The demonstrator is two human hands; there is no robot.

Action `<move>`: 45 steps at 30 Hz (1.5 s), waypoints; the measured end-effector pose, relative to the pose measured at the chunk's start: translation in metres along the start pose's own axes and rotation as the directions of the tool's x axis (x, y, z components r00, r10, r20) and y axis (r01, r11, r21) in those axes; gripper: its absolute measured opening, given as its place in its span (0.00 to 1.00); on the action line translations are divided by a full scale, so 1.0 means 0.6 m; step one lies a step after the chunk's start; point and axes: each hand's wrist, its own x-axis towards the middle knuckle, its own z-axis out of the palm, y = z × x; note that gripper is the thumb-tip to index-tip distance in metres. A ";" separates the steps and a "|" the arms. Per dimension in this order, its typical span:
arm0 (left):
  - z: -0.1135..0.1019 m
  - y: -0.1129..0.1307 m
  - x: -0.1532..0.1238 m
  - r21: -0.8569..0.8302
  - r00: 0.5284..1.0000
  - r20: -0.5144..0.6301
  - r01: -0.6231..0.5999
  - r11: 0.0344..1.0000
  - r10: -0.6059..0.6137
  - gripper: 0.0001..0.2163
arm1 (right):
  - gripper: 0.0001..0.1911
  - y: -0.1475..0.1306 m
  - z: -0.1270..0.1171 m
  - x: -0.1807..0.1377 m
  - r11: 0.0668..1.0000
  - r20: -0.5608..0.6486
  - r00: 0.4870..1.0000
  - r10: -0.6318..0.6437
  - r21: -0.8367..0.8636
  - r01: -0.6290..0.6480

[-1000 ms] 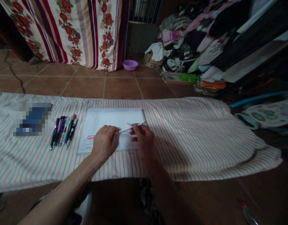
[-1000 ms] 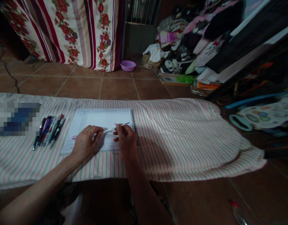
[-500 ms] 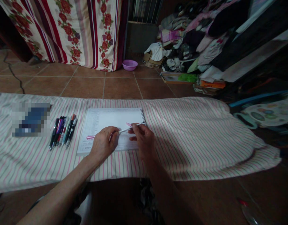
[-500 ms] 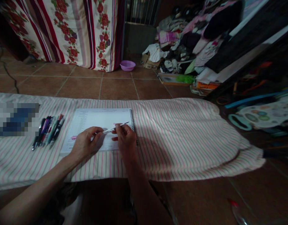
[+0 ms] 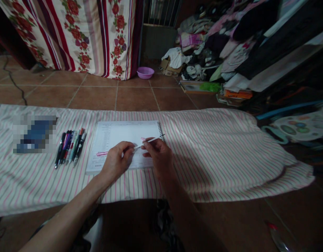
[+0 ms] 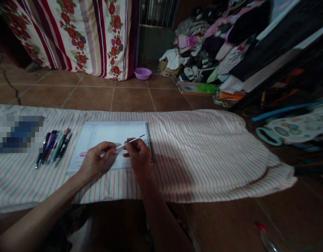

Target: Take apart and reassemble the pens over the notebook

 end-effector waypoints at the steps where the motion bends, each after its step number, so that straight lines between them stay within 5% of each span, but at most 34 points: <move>1: 0.001 -0.001 0.000 -0.023 1.000 -0.005 0.018 1.000 -0.018 0.07 | 0.12 0.000 0.000 -0.001 1.000 0.006 1.000 -0.004 -0.001 0.004; 8: 0.002 -0.008 0.004 -0.156 1.000 -0.021 -0.022 0.987 0.019 0.07 | 0.11 0.003 -0.001 0.000 1.000 0.028 0.999 -0.023 0.009 0.023; 22: -0.001 0.005 0.003 -0.308 0.990 0.000 0.134 0.942 -0.141 0.05 | 0.08 -0.002 -0.003 -0.002 0.992 0.055 0.993 -0.102 -0.068 0.106; 37: 0.005 0.009 -0.006 -0.222 0.993 -0.030 0.108 0.969 -0.117 0.06 | 0.11 -0.013 0.000 -0.014 0.954 0.010 0.988 -0.155 -0.258 0.152; 45: 0.004 0.013 -0.007 -0.214 0.994 -0.033 0.091 0.973 -0.101 0.05 | 0.10 -0.014 0.001 -0.013 0.973 0.025 0.994 -0.106 -0.201 0.109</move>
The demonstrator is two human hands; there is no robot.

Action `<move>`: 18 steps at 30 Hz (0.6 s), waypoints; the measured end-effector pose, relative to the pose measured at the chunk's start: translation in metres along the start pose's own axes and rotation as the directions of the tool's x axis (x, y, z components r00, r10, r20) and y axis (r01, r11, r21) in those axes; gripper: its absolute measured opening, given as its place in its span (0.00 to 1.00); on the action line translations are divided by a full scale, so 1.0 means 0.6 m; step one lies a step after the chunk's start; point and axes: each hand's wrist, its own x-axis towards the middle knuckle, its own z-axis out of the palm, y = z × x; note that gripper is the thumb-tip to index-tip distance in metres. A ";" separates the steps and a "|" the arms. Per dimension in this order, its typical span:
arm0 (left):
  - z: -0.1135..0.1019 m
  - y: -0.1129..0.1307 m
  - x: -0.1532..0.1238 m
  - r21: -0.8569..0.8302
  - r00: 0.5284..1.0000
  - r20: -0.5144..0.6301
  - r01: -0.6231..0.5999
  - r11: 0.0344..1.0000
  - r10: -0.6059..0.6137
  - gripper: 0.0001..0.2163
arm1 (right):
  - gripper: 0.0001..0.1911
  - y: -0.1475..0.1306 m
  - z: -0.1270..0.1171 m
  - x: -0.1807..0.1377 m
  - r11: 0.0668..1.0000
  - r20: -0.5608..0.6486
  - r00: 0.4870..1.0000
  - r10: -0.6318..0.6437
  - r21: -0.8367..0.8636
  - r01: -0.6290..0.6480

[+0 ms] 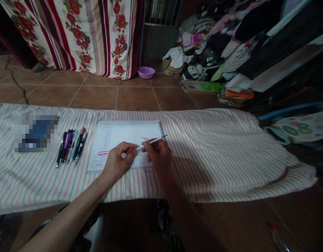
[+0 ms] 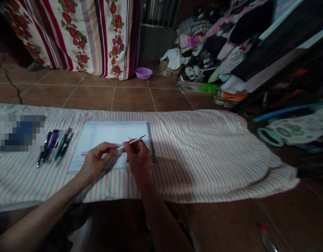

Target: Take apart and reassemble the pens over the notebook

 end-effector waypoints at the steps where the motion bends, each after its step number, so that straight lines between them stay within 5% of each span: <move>1: 0.000 0.001 0.000 0.001 1.000 0.002 -0.004 1.000 0.004 0.05 | 0.09 0.001 0.001 0.000 1.000 0.005 1.000 -0.005 0.017 0.005; 7: 0.002 0.001 -0.003 -0.009 1.000 -0.004 -0.005 1.000 0.005 0.06 | 0.09 0.006 0.005 0.001 0.992 0.015 1.000 -0.005 0.123 0.003; 18: 0.006 0.002 -0.008 -0.041 0.999 -0.040 0.012 0.999 -0.013 0.05 | 0.10 -0.002 0.003 -0.002 1.000 -0.045 0.999 0.015 0.011 -0.015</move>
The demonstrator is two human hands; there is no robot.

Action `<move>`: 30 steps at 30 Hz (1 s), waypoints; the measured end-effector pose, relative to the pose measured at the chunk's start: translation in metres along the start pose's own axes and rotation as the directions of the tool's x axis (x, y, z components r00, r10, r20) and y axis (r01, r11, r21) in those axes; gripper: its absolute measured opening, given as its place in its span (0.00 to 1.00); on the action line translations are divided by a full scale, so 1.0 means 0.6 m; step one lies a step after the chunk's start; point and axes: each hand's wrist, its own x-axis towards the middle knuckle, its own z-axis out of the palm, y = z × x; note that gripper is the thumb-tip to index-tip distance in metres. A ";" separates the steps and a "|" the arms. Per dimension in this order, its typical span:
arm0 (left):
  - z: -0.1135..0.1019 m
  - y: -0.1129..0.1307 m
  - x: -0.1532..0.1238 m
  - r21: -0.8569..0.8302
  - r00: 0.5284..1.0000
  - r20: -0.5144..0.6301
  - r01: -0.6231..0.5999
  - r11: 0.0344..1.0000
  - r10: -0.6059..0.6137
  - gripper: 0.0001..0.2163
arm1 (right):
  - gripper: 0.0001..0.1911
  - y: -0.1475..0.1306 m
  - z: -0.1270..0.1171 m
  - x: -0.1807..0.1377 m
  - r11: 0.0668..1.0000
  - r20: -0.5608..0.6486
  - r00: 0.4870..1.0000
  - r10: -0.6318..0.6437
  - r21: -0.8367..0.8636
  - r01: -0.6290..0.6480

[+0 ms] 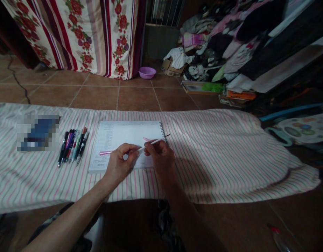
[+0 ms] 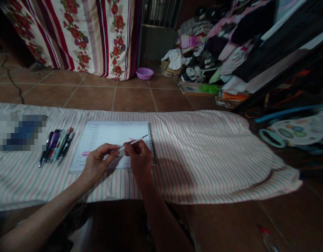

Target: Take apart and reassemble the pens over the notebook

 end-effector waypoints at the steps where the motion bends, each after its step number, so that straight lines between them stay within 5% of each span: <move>1: 0.001 0.000 -0.001 -0.002 1.000 -0.003 -0.003 1.000 0.003 0.05 | 0.11 -0.001 0.000 -0.001 0.999 -0.007 1.000 -0.022 -0.035 0.022; 8: -0.002 0.004 -0.002 -0.003 0.999 -0.005 -0.038 0.999 0.038 0.05 | 0.12 -0.006 0.001 -0.008 0.994 -0.035 0.998 -0.045 -0.104 0.042; 18: 0.001 -0.014 -0.001 -0.141 1.000 -0.019 -0.019 0.990 0.017 0.10 | 0.10 -0.006 0.002 -0.006 1.000 0.019 1.000 0.024 0.018 -0.024; 25: -0.005 -0.008 0.003 0.013 0.988 -0.055 -0.141 0.990 0.142 0.04 | 0.10 -0.005 0.000 -0.008 1.000 0.033 0.999 0.007 0.019 -0.008; 30: -0.007 -0.006 -0.001 0.022 0.997 0.006 -0.074 0.997 0.074 0.05 | 0.08 -0.008 -0.003 -0.010 1.000 0.048 0.999 -0.010 -0.007 0.011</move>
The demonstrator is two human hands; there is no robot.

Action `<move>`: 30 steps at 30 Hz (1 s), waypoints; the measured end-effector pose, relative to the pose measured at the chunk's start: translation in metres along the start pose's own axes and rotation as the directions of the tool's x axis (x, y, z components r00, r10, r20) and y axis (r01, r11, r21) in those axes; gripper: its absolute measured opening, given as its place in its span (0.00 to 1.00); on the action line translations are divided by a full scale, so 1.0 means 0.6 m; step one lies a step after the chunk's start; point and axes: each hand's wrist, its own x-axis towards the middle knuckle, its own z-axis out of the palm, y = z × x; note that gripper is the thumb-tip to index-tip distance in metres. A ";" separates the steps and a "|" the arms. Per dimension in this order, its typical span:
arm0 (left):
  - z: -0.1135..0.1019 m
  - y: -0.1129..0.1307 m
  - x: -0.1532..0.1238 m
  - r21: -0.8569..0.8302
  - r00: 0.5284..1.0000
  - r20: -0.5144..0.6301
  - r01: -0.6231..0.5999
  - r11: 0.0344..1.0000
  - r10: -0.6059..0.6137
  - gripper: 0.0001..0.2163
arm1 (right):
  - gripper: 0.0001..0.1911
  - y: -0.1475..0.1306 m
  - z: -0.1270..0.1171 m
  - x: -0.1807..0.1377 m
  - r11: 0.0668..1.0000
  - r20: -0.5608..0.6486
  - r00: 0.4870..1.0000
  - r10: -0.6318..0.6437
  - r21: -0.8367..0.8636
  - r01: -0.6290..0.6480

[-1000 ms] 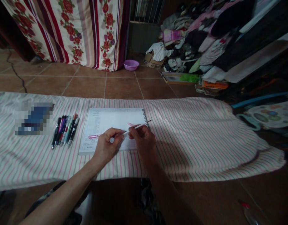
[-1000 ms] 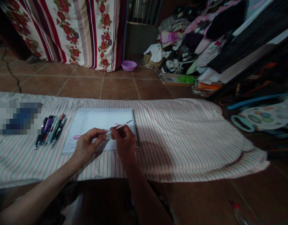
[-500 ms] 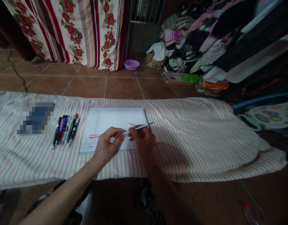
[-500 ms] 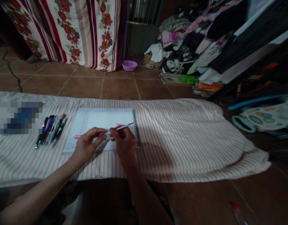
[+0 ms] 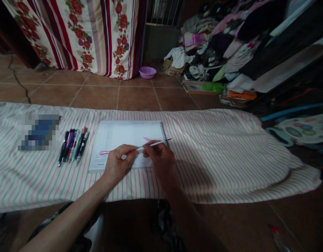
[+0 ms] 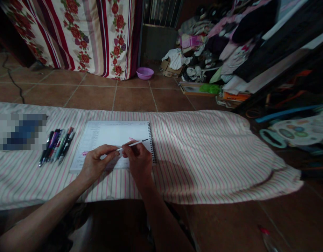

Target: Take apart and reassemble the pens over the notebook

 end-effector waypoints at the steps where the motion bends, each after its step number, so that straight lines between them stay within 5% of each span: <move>1: -0.001 0.001 -0.001 0.013 1.000 0.005 0.005 1.000 -0.005 0.05 | 0.08 -0.001 0.000 0.000 1.000 0.004 1.000 -0.003 -0.003 0.003; 14: -0.010 -0.003 -0.002 0.123 0.960 0.036 -0.279 0.952 0.276 0.07 | 0.06 0.007 -0.001 -0.002 0.986 0.039 0.988 -0.150 -0.074 0.153; 30: -0.010 0.006 -0.005 0.096 0.974 -0.016 -0.222 0.970 0.224 0.07 | 0.05 0.007 0.004 -0.009 0.985 0.014 0.987 -0.162 -0.058 0.162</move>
